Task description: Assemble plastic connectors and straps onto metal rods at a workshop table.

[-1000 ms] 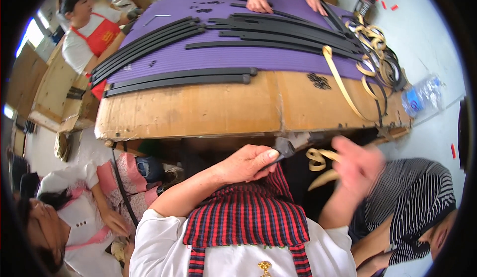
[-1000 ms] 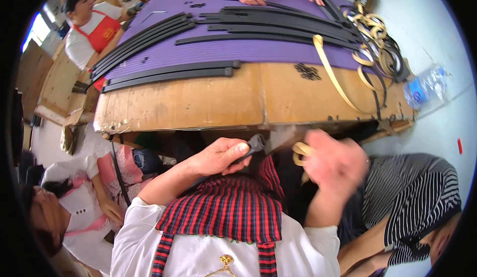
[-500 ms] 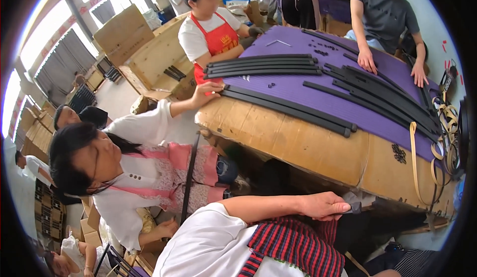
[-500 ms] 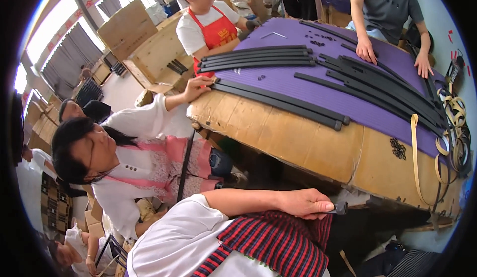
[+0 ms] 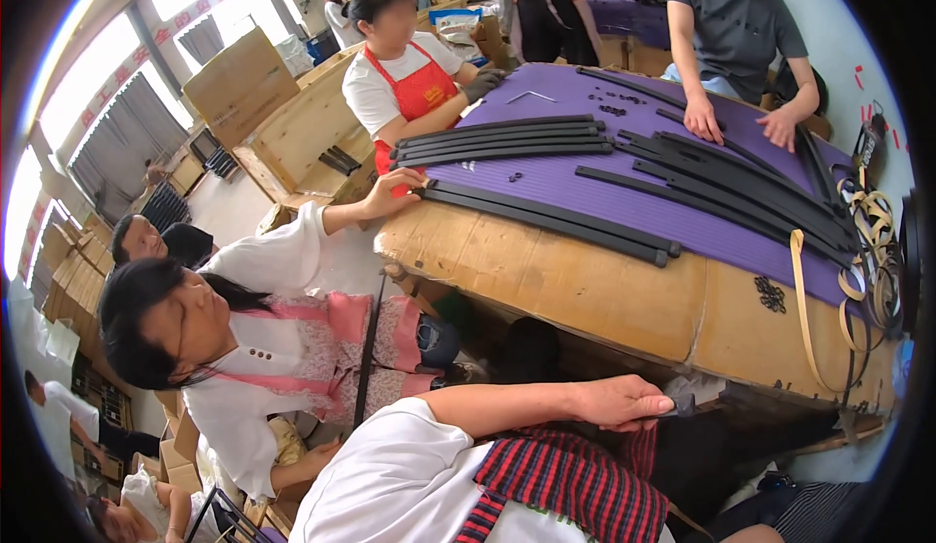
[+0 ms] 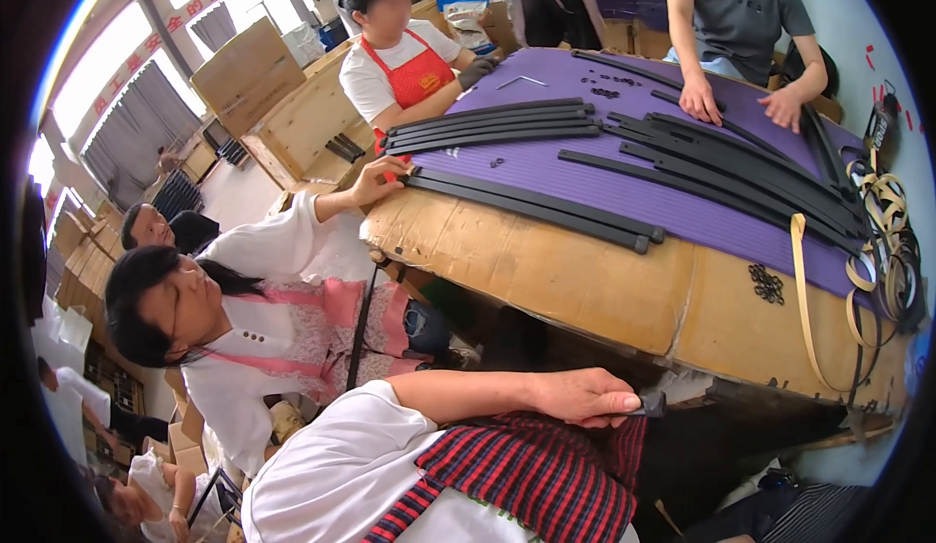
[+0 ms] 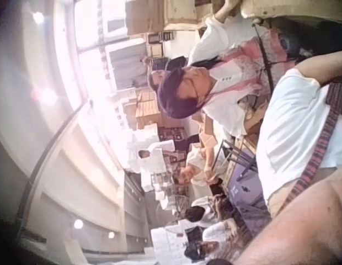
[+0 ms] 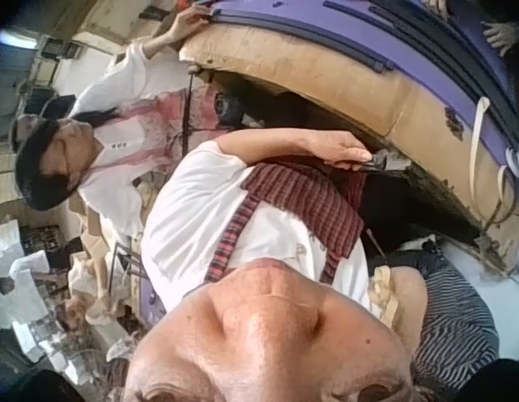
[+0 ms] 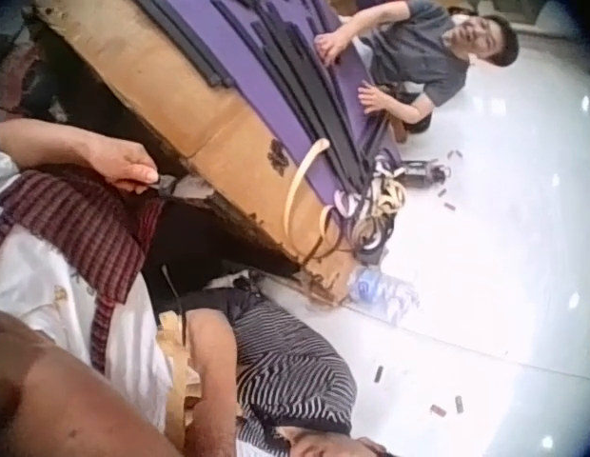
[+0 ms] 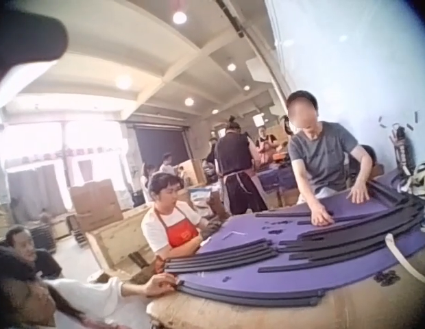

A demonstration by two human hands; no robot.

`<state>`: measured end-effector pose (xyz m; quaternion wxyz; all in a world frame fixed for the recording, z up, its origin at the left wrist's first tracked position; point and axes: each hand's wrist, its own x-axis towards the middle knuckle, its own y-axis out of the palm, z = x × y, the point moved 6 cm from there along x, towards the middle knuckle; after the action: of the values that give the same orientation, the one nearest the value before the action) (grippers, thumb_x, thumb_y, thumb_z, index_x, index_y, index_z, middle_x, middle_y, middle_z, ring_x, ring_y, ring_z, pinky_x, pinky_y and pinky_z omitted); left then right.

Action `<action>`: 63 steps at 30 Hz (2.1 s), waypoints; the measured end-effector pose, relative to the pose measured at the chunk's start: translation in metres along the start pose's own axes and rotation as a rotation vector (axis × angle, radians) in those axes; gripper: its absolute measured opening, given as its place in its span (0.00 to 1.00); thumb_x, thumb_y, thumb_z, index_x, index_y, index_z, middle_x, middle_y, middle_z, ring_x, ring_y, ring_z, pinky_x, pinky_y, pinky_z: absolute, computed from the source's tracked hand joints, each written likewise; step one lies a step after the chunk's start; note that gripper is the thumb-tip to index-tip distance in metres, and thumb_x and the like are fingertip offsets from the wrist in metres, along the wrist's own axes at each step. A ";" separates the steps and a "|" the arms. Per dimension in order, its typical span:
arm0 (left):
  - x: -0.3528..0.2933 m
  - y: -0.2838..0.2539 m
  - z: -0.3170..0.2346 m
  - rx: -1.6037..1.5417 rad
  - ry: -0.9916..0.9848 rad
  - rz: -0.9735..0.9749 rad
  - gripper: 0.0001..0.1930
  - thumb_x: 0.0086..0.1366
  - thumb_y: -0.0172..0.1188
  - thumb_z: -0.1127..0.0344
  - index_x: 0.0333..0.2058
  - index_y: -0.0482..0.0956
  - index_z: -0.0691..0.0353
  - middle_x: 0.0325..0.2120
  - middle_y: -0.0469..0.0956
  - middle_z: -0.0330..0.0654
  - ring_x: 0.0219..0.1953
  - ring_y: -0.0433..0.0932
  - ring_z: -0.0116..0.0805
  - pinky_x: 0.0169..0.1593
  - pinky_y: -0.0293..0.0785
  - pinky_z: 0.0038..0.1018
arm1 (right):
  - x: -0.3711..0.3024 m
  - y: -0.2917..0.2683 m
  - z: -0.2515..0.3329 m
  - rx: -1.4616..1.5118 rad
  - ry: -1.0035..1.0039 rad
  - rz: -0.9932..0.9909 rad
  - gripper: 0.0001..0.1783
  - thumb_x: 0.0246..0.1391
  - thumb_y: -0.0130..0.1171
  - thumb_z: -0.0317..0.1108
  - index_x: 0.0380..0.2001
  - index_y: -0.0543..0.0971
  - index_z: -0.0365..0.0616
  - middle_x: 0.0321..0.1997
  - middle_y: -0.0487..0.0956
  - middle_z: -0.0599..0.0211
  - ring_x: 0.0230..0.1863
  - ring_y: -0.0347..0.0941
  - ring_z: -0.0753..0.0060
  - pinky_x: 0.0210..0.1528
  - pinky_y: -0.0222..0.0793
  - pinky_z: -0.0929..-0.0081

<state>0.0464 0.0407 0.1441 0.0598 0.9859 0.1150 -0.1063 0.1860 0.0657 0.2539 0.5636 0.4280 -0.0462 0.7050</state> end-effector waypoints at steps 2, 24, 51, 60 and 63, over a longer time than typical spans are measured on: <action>-0.004 -0.004 -0.010 -0.005 -0.010 -0.059 0.22 0.67 0.39 0.50 0.25 0.70 0.61 0.11 0.61 0.31 0.15 0.58 0.19 0.20 0.58 0.19 | -0.009 -0.009 0.012 -0.019 0.006 -0.026 0.14 0.46 0.54 0.29 0.38 0.69 0.37 0.23 0.71 0.61 0.22 0.66 0.69 0.29 0.67 0.73; -0.228 -0.216 -0.127 -0.819 1.305 -0.913 0.25 0.65 0.32 0.42 0.22 0.58 0.59 0.13 0.53 0.33 0.15 0.55 0.27 0.28 0.60 0.26 | -0.100 -0.040 0.031 -0.376 0.281 -0.481 0.16 0.48 0.53 0.28 0.42 0.68 0.37 0.30 0.72 0.62 0.24 0.67 0.77 0.21 0.65 0.83; -0.146 -0.220 0.014 -0.485 0.205 -1.229 0.13 0.64 0.47 0.61 0.37 0.69 0.68 0.28 0.75 0.48 0.27 0.76 0.37 0.32 0.75 0.29 | -0.017 -0.077 -0.006 -1.434 0.376 -0.074 0.18 0.36 0.61 0.23 0.36 0.72 0.39 0.32 0.73 0.62 0.35 0.71 0.66 0.40 0.66 0.74; -0.076 -0.149 -0.047 1.333 0.643 -1.287 0.04 0.49 0.57 0.65 0.26 0.78 0.54 0.27 0.76 0.38 0.33 0.74 0.39 0.36 0.70 0.34 | -0.017 -0.091 -0.013 -1.359 0.433 -0.136 0.19 0.35 0.61 0.22 0.36 0.72 0.39 0.32 0.73 0.65 0.35 0.71 0.71 0.40 0.66 0.75; -0.025 -0.113 -0.066 1.371 0.847 -1.128 0.06 0.48 0.59 0.65 0.28 0.78 0.54 0.28 0.76 0.36 0.32 0.73 0.37 0.37 0.70 0.33 | -0.024 -0.092 -0.013 -1.344 0.432 -0.186 0.19 0.36 0.61 0.22 0.37 0.72 0.39 0.33 0.73 0.66 0.37 0.70 0.73 0.42 0.66 0.77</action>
<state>0.0085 0.1541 0.2031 -0.6307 0.5642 0.4941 0.1994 0.2557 0.0878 0.1912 0.7598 -0.1594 -0.3216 0.5420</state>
